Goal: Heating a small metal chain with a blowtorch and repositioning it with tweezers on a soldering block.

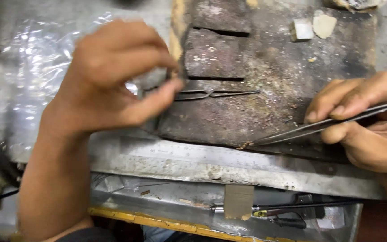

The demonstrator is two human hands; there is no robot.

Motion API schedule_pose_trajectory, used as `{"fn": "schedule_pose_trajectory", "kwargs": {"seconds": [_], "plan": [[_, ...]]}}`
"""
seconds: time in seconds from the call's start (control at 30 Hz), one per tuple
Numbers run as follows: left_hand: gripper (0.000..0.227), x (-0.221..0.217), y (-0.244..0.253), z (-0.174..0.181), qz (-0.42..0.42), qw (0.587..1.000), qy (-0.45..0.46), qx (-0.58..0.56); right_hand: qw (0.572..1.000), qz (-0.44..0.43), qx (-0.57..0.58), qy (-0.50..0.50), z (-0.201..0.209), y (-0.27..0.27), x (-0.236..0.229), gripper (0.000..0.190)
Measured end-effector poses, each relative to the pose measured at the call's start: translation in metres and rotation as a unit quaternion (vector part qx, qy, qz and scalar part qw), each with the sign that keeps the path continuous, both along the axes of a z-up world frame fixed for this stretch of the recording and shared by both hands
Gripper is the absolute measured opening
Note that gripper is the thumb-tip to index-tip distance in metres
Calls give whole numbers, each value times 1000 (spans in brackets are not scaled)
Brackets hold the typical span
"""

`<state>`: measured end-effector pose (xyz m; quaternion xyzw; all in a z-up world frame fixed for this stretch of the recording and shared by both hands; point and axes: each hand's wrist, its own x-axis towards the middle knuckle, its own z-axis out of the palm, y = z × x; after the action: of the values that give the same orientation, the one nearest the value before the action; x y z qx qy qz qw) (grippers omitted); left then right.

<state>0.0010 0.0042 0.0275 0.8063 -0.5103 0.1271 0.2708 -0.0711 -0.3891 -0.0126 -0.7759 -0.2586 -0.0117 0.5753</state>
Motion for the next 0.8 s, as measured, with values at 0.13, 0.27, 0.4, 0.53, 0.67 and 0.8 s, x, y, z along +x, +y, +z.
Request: {"fn": "schedule_pose_trajectory", "kwargs": {"seconds": [0.13,0.27,0.4,0.53,0.67,0.8], "plan": [[22,-10,24,11,134,979,-109,-110,999,20,44,-4,-20,-13,0,27],[27,-32,31,26,236,972,-25,0,996,68,-28,-40,-26,-23,2,27],[18,-56,18,4,312,946,79,33,991,96,-71,-67,-31,-30,7,33],[29,-63,7,-19,377,906,164,98,990,94,-72,-71,-60,-47,9,34],[12,-61,8,-40,351,933,77,33,988,64,-78,-116,-118,-103,11,31],[9,-62,8,-43,354,932,66,33,994,-1,-111,8,-101,-101,8,7]]}}
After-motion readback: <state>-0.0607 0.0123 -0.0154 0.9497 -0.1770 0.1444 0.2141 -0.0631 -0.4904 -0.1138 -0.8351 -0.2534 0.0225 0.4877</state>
